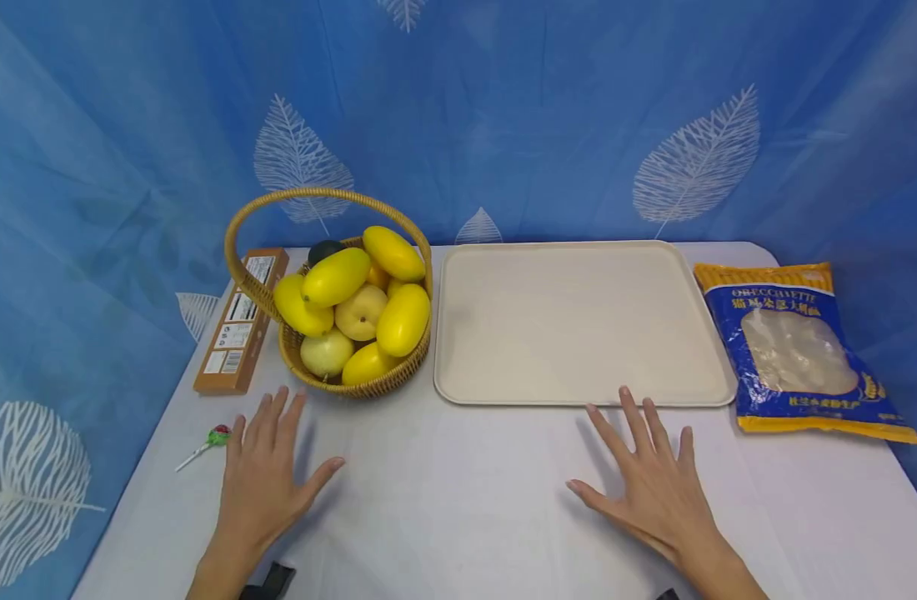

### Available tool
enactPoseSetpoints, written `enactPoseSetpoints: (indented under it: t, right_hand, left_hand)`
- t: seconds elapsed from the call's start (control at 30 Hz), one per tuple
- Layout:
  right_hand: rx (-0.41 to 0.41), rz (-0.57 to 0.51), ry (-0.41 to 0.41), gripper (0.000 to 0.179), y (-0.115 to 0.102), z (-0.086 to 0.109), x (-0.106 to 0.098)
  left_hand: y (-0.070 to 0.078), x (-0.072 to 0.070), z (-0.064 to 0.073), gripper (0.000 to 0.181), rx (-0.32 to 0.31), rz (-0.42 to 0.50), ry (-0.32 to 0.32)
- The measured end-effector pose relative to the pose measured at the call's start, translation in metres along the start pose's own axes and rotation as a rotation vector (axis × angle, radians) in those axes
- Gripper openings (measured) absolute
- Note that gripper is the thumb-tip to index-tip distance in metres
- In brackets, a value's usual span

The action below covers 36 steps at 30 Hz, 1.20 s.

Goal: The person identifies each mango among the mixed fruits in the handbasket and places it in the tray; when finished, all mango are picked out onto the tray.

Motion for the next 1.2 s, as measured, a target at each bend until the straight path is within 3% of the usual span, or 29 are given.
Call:
enactPoseSetpoints:
  t: [0.17, 0.3, 0.47, 0.63, 0.83, 1.0, 1.2]
  right_hand:
    - [-0.075, -0.066, 0.11, 0.1, -0.009, -0.018, -0.014]
    - [-0.135, -0.134, 0.222, 0.098, -0.022, -0.037, -0.028]
    - [-0.205, -0.223, 0.328, 0.094, -0.046, -0.059, -0.04]
    - [-0.265, -0.276, 0.361, 0.09, -0.07, -0.077, -0.048]
    - [-0.337, -0.341, 0.36, 0.09, -0.1, -0.106, -0.058]
    - [-0.399, -0.411, 0.356, 0.091, -0.127, -0.138, -0.066]
    - [-0.468, -0.465, 0.383, 0.092, -0.157, -0.178, -0.076]
  left_hand:
    - [-0.002, -0.022, -0.027, 0.101, 0.057, 0.137, 0.205]
    - [-0.007, -0.028, -0.052, 0.095, 0.04, 0.261, 0.271]
    - [-0.017, -0.016, -0.075, 0.091, -0.03, 0.442, 0.304]
    - [-0.025, 0.007, -0.081, 0.097, -0.118, 0.573, 0.332]
    - [-0.029, 0.033, -0.077, 0.103, -0.18, 0.67, 0.297]
    - [-0.031, 0.042, -0.075, 0.103, -0.203, 0.772, 0.299]
    - [-0.031, 0.055, -0.074, 0.104, -0.256, 0.829, 0.281]
Point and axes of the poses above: each hand's wrist, its own z-axis away from the middle knuckle, its own x-axis out of the palm, y = z × x, the point moved 2 cm from there along -z, towards the middle knuckle, and after that the axes turned 10 degrees about z, right-handed, at the moved point
